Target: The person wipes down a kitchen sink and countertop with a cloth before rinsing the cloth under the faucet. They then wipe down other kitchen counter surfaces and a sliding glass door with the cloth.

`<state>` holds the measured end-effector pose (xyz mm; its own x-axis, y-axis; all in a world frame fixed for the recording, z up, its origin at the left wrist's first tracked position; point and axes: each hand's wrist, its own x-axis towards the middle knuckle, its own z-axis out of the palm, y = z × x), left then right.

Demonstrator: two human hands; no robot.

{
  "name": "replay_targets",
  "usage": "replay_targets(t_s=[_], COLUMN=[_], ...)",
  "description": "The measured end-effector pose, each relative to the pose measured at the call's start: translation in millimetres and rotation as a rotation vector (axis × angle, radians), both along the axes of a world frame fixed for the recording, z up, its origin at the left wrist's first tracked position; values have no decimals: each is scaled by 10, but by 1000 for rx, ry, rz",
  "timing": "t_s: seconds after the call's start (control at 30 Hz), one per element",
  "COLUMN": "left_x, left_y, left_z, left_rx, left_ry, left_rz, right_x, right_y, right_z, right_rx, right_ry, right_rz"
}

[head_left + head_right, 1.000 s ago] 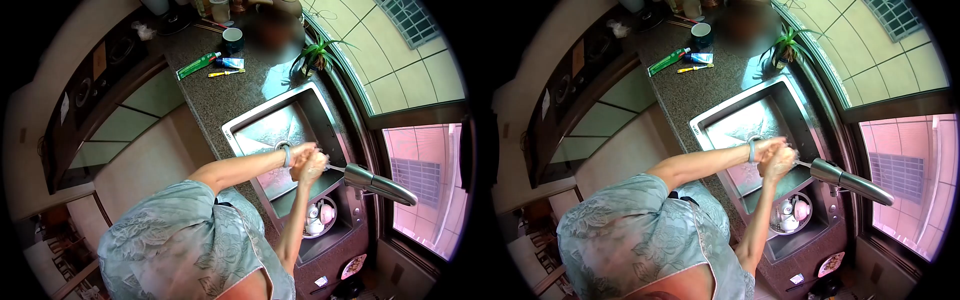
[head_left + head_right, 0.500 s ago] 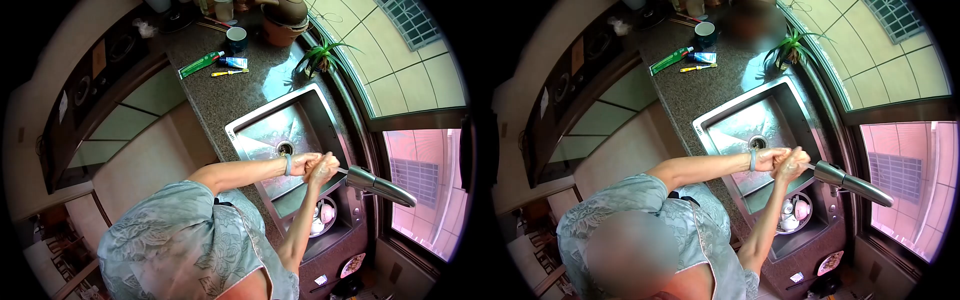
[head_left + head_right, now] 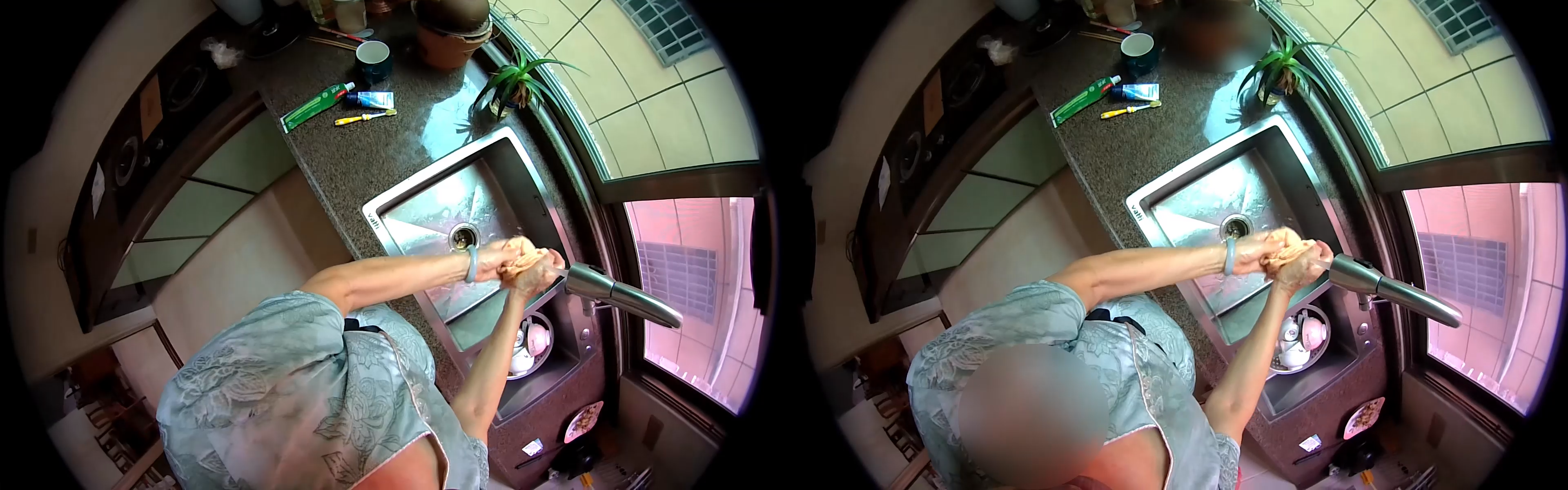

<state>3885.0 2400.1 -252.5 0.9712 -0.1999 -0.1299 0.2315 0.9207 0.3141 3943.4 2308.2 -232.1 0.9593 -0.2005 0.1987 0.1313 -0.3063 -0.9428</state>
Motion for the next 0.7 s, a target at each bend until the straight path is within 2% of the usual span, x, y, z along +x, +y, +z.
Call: replay_targets(t_s=[0.07,0.1,0.13,0.17,0.2,0.23,0.27,0.3,0.33,0.37,0.4,0.47,0.5,0.53,0.57,0.6,0.63,0.67,0.7], left_x=[233,265,300,358,396,430,453,395,341,355,419,471,487,527,575,555,533,509,432], left_y=[130,205,263,276,293,314,331,391,410,453,429,409,379,370,292,248,204,161,101], left_z=[-244,-221,-179,-139,-168,-220,-178,-24,145,-30,-203,-339,-282,-500,-702,-736,-760,-778,-717], left_rx=[191,84,-26,-104,-58,-223,-172,-124,-86,-204,-371,-148,-109,-261,-434,-421,-407,-393,-356], left_ry=[-150,-90,-31,-151,-60,-202,-117,165,233,75,-60,349,380,199,62,15,-33,-82,62], left_rz=[140,171,197,260,292,160,143,22,12,-87,-140,-110,-113,-185,-257,-288,-319,-348,-261], right_x=[-73,-104,-131,-171,-251,-333,-378,-414,-430,-434,-519,-509,-491,-528,-615,-705,-789,-767,-698], right_y=[-92,-139,-206,-333,-510,-462,-462,-427,-459,-435,-323,-292,-265,-156,-53,119,327,288,237], right_z=[-165,-240,-306,-366,-372,-330,-332,-280,-269,-182,69,28,-18,51,118,334,649,558,363], right_rx=[81,77,390,706,1025,1146,1240,1226,1231,1202,1104,688,419,229,-171,-568,-628,-629,-611], right_ry=[23,24,290,549,794,810,821,802,800,792,716,628,619,488,137,-218,-432,-428,-308], right_rz=[-1,-13,195,392,574,616,575,587,619,615,579,406,404,490,475,439,355,348,236])
